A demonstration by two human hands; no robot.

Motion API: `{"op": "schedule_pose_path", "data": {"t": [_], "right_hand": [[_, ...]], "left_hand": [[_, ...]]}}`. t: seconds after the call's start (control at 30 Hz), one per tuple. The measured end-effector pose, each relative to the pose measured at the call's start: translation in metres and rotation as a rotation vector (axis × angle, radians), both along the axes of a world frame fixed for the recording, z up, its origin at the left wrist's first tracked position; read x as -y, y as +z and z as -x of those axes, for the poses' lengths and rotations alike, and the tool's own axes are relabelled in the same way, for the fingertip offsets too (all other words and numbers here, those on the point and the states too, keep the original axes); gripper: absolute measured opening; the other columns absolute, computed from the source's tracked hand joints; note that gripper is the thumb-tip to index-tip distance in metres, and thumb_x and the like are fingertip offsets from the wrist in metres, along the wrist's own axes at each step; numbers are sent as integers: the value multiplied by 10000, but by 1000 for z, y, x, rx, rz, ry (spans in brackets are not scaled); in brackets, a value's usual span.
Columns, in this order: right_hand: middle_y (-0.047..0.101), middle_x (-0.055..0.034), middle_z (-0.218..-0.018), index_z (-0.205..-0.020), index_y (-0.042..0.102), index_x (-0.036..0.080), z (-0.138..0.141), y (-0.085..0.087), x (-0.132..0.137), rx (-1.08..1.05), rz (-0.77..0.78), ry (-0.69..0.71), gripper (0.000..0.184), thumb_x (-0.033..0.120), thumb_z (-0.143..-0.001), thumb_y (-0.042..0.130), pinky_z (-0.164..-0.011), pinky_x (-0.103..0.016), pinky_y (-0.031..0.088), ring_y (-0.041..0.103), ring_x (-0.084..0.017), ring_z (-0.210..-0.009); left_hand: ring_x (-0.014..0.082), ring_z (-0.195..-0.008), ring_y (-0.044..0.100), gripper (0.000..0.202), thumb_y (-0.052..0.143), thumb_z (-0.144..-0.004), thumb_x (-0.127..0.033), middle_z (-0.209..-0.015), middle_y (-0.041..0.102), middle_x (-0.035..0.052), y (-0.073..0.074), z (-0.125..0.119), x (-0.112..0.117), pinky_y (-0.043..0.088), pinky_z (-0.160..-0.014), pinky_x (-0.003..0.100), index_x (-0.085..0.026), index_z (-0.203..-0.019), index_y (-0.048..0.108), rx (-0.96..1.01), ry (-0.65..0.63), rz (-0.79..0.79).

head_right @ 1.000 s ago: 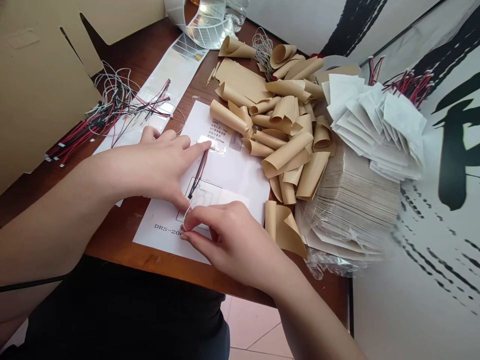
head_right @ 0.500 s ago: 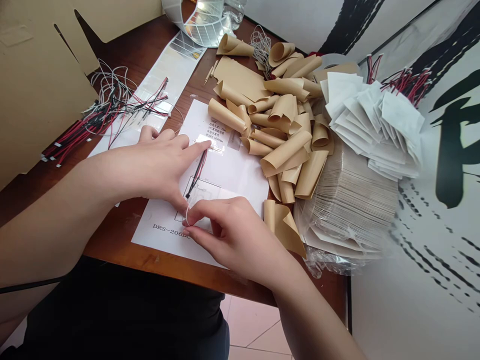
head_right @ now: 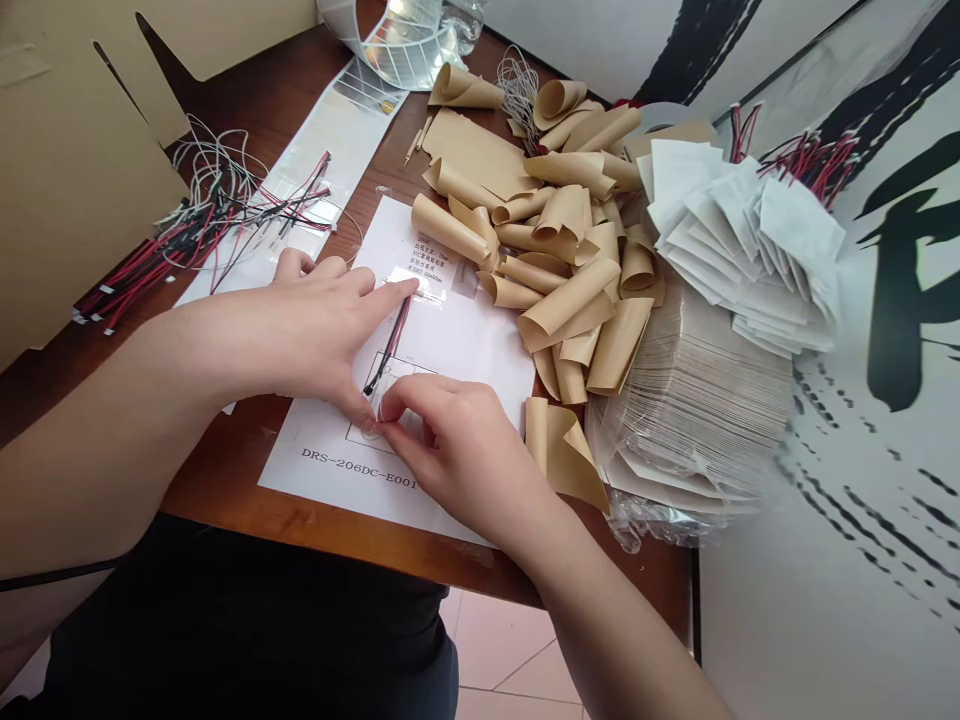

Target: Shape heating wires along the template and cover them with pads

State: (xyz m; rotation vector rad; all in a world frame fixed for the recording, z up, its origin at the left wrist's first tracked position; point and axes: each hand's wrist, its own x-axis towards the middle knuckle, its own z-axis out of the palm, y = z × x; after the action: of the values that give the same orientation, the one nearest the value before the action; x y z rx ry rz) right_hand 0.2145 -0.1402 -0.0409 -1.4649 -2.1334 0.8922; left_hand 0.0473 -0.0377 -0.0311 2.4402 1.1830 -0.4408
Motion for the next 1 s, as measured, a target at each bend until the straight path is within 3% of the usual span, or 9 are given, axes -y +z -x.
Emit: {"op": "schedule_pose_path", "data": {"t": [0.33, 0.43, 0.77, 1.0], "right_hand": [[654, 35, -670, -798, 660, 198, 0, -2, -2, -20, -31, -52, 92, 146, -875, 662, -541, -204, 406, 499, -77, -519], [663, 33, -679, -790, 657, 196, 0, -3, -2, -22, -35, -69, 100, 129, -864, 667, -544, -203, 408, 516, -81, -533], [645, 52, -643, -772, 669, 187, 0, -5, -4, -49, -36, -99, 119, 96, -840, 703, -530, -191, 406, 496, -69, -523], [652, 63, -625, -750, 678, 188, 0, -6, -5, -47, -31, -81, 138, 96, -835, 736, -518, -188, 385, 484, -57, -507]], "left_hand": [[510, -1425, 332, 1305, 775, -525, -727, -1471, 522, 154, 9, -1, 0, 262, -1166, 594, -262, -1618, 237, -22, -21, 10], [516, -1430, 317, 1279, 763, -541, -718, -1483, 517, 142, 10, -1, -1, 277, -1151, 604, -291, -1621, 226, -42, -6, 25], [529, -1424, 289, 1354, 709, -500, -823, -1494, 486, 163, -3, 7, -7, 284, -1120, 649, -299, -1635, 189, 17, -18, 38], [541, -1375, 336, 1287, 730, -510, -802, -1456, 503, 140, 6, 6, -6, 336, -1080, 608, -332, -1610, 252, -19, 20, 78]]}}
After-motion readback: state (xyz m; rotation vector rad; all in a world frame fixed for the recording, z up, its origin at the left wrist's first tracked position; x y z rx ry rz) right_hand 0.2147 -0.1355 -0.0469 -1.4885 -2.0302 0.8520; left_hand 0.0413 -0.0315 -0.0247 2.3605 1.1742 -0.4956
